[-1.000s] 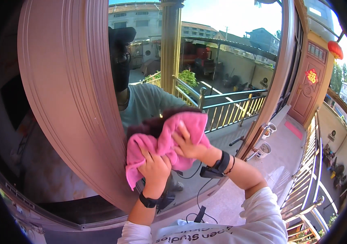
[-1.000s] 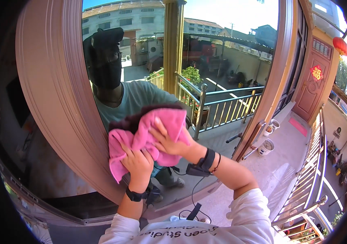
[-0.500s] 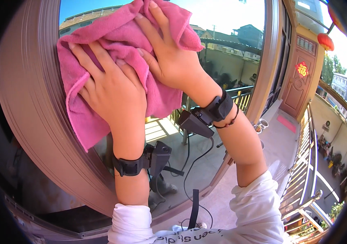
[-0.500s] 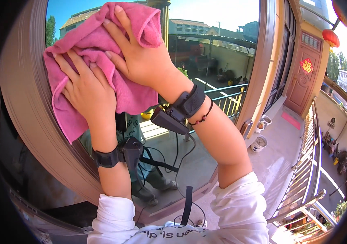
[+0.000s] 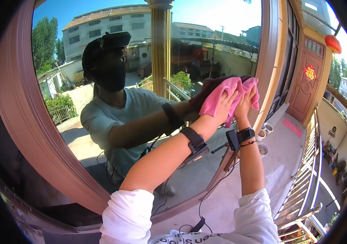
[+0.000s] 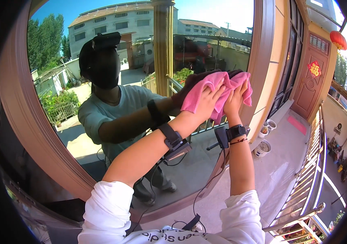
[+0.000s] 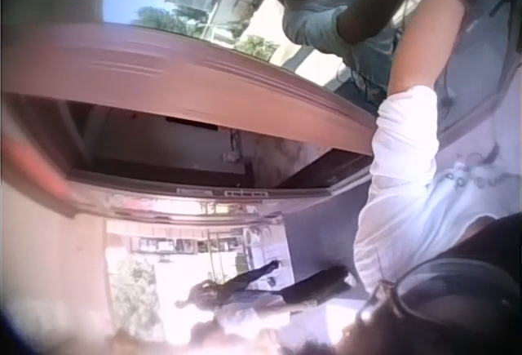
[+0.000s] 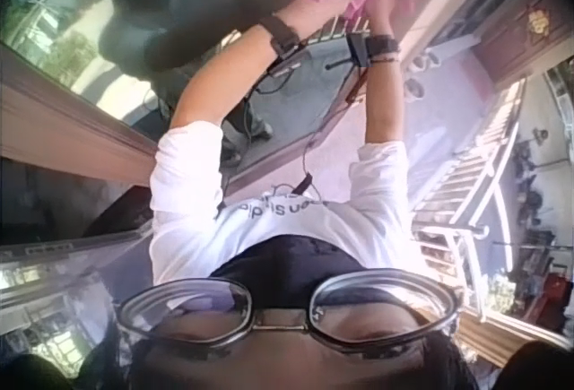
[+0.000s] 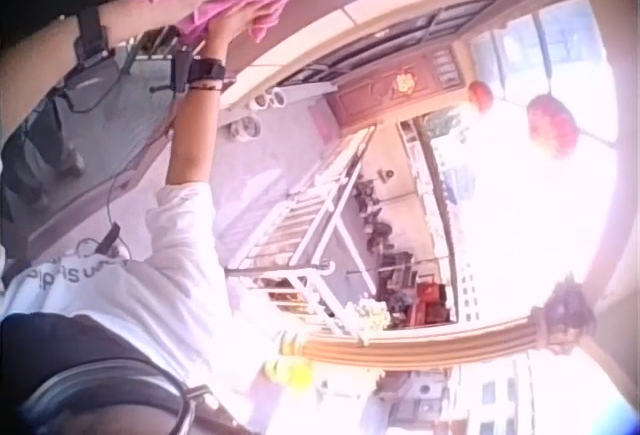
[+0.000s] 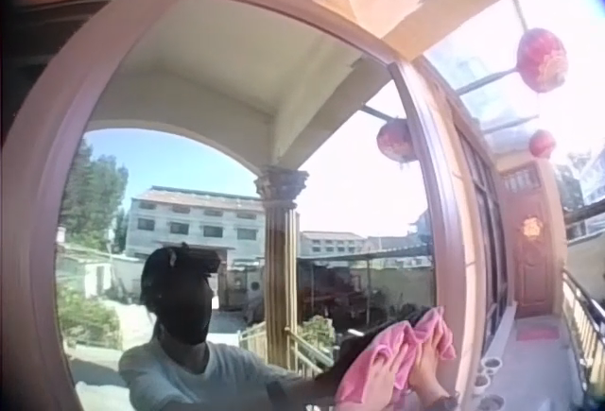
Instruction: The person wipes a glass door and its metal handle using a pink cloth, cleaning both the glass surface and the surrounding frame.
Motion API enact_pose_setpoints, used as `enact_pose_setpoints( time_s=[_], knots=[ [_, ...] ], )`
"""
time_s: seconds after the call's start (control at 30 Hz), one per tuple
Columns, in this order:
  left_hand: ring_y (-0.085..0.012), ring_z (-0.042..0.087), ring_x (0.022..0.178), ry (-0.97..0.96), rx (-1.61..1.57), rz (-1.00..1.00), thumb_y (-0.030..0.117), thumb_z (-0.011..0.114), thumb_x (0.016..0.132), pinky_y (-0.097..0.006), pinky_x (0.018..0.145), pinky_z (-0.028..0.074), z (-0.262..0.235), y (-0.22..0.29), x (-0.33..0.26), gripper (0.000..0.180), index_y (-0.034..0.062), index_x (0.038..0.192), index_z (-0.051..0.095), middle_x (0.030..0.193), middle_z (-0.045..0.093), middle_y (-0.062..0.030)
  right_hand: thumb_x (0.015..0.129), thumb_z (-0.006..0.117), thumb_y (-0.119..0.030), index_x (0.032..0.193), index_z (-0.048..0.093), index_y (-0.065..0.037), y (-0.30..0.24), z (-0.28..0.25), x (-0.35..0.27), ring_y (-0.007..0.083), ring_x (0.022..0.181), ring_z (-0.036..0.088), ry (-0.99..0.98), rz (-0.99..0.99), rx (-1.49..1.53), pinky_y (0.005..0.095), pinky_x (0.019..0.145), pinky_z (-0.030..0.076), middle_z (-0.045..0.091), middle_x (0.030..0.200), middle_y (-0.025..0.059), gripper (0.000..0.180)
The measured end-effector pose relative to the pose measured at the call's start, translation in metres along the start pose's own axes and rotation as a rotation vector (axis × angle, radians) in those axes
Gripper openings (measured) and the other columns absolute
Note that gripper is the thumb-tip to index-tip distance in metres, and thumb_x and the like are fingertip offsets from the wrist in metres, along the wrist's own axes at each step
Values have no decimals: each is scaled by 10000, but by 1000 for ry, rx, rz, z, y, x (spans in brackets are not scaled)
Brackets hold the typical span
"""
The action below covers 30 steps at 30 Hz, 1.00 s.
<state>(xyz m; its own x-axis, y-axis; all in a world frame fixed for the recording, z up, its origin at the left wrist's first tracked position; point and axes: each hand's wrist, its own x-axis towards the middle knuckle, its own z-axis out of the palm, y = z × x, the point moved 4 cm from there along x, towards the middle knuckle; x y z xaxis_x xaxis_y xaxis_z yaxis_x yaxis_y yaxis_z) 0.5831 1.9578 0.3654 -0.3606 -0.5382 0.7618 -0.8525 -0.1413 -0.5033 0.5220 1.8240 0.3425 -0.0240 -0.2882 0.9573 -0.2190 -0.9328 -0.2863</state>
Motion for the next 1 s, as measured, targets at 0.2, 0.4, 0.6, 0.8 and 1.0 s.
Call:
enact_pose_setpoints(
  time_s=[0.2,0.4,0.6,0.8,1.0],
  knots=[
    [-228,412,1060,57,-218,-163,168,505,714,-350,939,269,-18,-22,12,536,75,1221,358,1293,319,-66,853,359,-275,1262,240,-13,-21,4,28,367,1224,155,96,-15,115,358,970,227,45,1337,226,500],
    [-285,482,934,444,300,-450,195,478,746,-375,829,344,-189,-145,-20,461,60,1178,390,1277,331,-100,795,460,-294,1197,328,-2,-242,19,122,373,1003,434,68,-358,195,425,787,392,227,1276,209,514],
    [-378,398,1041,540,438,-776,176,369,786,-426,854,304,-261,-172,-142,416,14,1169,387,1268,302,-194,670,536,-343,1092,501,-63,-414,44,48,326,1035,428,169,-1077,444,398,924,314,423,1188,120,508],
    [-385,386,1053,447,609,-795,221,349,799,-427,858,297,-255,-173,-157,431,50,1194,381,1276,301,-182,589,592,-426,1067,518,-52,-412,36,62,298,1026,427,180,-1067,555,369,914,324,458,1138,90,611],
    [-325,501,872,434,649,-726,248,383,799,-380,774,362,-216,-161,-81,431,176,1224,377,1292,323,-68,767,471,-396,1223,288,31,-313,18,125,360,1185,242,173,-888,158,427,951,233,194,1317,177,651]
  ],
)
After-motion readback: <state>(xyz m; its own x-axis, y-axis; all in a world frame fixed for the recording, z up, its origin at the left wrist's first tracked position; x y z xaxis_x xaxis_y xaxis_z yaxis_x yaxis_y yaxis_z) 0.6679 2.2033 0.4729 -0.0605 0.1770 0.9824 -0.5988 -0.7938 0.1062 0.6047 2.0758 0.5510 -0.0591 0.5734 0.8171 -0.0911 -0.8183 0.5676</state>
